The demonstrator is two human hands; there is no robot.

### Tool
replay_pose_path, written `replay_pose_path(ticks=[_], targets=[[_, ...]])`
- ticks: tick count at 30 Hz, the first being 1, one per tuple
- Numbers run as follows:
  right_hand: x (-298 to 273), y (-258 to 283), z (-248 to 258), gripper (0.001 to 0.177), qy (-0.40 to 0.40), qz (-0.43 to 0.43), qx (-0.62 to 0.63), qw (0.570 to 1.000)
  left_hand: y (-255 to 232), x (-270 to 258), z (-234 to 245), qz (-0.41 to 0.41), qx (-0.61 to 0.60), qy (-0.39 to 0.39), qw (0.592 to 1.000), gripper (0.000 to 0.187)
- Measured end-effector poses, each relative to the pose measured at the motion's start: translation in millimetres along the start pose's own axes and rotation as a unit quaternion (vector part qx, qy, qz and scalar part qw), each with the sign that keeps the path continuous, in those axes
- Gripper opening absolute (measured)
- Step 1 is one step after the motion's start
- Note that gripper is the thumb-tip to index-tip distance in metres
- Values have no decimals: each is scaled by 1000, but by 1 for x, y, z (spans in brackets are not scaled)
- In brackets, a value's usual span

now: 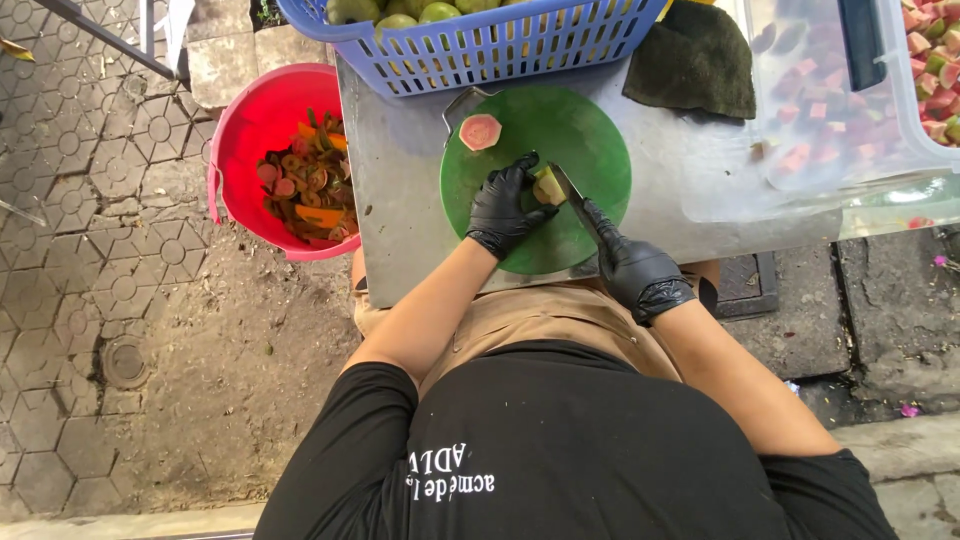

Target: Cutting and preparing guavas for a street food stall.

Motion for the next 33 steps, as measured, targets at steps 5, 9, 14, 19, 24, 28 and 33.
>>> replay_pose_path(ticks=[5, 9, 14, 19, 24, 28, 33], targets=[[0, 13, 9, 79, 8, 5, -5, 1000, 0, 1, 6, 3, -13, -7, 1000, 84], [4, 9, 0, 83, 22, 4, -5, 1000, -2, 0, 9, -29, 6, -24, 999, 74], [12, 29, 1, 92, 90, -51, -35, 994, -3, 2, 10, -11, -5, -16, 1000, 64], [20, 23, -1, 105, 79, -33, -39, 996, -5, 10, 14, 4, 22, -3, 1000, 60], [14, -11, -4, 81, 17, -23, -2, 1000, -8, 40, 16, -1, 36, 69, 997, 66], [-10, -21, 10, 78, -94, 25, 97, 991, 9, 68, -5, -129, 87, 75, 985, 82], [-17, -30, 11, 78, -68, -34, 122, 990, -20, 72, -28, -268, 110, 270, 918, 61]])
Point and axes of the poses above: each hand's wrist, its own x-axis towards the middle knuckle, its own z-axis out of the back of the hand, y = z × x, the point moved 7 cm from there along x, towards the middle knuckle, and after that the axes turned 6 degrees about -y, right-handed, at the moved point
